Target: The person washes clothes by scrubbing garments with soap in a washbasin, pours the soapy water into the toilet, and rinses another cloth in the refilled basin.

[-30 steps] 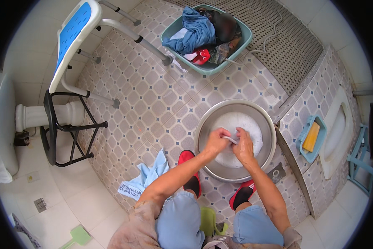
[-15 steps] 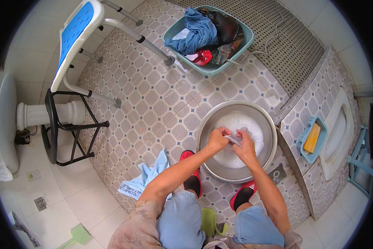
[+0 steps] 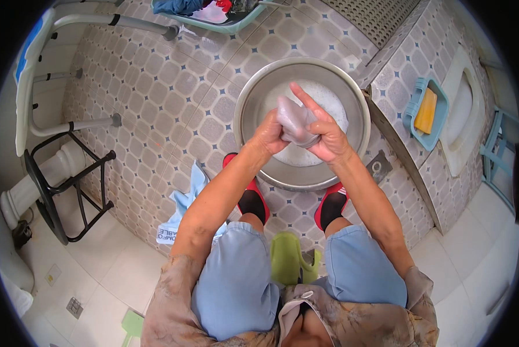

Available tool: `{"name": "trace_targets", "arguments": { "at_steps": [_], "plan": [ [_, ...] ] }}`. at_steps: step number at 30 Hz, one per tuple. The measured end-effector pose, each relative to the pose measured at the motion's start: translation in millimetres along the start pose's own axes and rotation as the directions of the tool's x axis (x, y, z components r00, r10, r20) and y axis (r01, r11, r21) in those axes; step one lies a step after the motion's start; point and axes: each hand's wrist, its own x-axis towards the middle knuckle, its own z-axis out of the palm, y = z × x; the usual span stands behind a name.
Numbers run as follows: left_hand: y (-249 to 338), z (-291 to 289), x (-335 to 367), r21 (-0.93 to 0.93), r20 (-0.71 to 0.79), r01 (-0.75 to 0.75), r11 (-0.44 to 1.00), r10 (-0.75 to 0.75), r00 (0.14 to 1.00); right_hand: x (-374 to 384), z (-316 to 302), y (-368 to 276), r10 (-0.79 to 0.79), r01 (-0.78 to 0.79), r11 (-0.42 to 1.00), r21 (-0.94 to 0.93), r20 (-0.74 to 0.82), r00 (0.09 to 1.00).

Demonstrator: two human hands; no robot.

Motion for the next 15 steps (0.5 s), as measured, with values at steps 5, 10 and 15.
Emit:
{"name": "trace_targets", "arguments": {
  "at_steps": [5, 10, 15],
  "plan": [
    [7.9, 6.9, -8.8, -0.068, 0.084, 0.041, 0.997, -0.035, 0.996, -9.9, -3.6, -10.5, -0.051, 0.043, 0.982, -0.185, -0.037, 0.998],
    [16.0, 6.2, -22.1, 0.149, -0.027, -0.06, 0.987, 0.064, 0.998, -7.3, -8.2, -11.3, -0.098, 0.083, 0.847, -0.525, -0.001, 0.995],
    [22.5, -15.5, -22.5, -0.001, -0.097, -0.243, 0.97, 0.242, 0.965, -11.5, -37.1, -6.1, -0.199, 0.011, 0.751, -0.66, -0.211, 0.957]
  ]
}}
